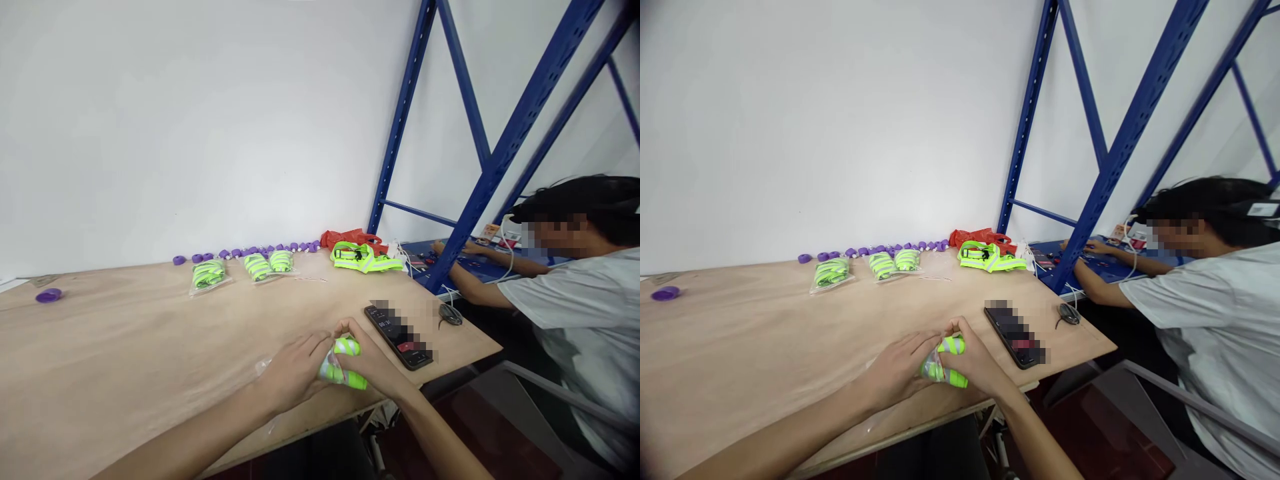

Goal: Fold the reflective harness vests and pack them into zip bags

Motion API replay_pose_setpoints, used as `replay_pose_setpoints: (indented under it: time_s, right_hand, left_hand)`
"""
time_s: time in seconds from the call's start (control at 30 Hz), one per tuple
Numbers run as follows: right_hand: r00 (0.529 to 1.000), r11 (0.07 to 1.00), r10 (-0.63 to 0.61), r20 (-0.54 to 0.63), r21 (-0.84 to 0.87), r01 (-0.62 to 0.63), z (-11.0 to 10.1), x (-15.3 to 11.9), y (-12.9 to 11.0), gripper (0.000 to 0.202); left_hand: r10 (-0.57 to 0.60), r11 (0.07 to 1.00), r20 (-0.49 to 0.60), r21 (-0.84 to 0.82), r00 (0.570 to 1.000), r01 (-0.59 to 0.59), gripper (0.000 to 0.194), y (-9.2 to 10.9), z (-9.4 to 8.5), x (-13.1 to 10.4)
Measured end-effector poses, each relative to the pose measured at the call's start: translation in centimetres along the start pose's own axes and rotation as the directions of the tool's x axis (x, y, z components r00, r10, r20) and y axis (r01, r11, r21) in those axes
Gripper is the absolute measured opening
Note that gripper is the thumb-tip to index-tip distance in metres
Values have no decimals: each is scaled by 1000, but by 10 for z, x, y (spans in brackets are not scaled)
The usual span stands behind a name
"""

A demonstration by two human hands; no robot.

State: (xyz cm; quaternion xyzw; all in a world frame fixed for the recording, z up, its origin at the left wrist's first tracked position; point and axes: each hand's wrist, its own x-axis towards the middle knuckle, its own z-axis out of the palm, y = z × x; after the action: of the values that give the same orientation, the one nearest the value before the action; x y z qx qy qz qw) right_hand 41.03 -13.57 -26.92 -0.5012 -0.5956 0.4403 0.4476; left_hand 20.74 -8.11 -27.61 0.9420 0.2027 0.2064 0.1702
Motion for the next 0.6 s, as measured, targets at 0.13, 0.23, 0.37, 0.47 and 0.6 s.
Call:
replay_pose_setpoints:
  time_s: [0.13, 0.23, 0.37, 0.47, 0.6]
  right_hand:
    - [995, 992, -97, 5, -83, 97, -8, -6, -6, 46]
    - [974, 967, -190, -127, -196, 163, -13, -7, -8, 51]
    - [963, 969, -168, -209, -213, 123, -15, -2, -12, 46]
    - [967, 966, -159, -201, -233, 110, -15, 0, -18, 45]
    - [967, 931, -214, -139, -329, 159, -7, -2, -22, 35]
  left_hand:
    - [-251, 925, -43, -305, 967, 227, 40, 2, -14, 9]
    - [-349, 803, -6, -518, 937, 295, 43, 4, -30, 16]
    - [-259, 556, 203, -768, 944, 318, 51, 9, -43, 17]
    - [-106, 470, 202, -853, 974, 227, 60, 10, -49, 12]
    - [-132, 613, 271, -734, 953, 294, 68, 12, -56, 8]
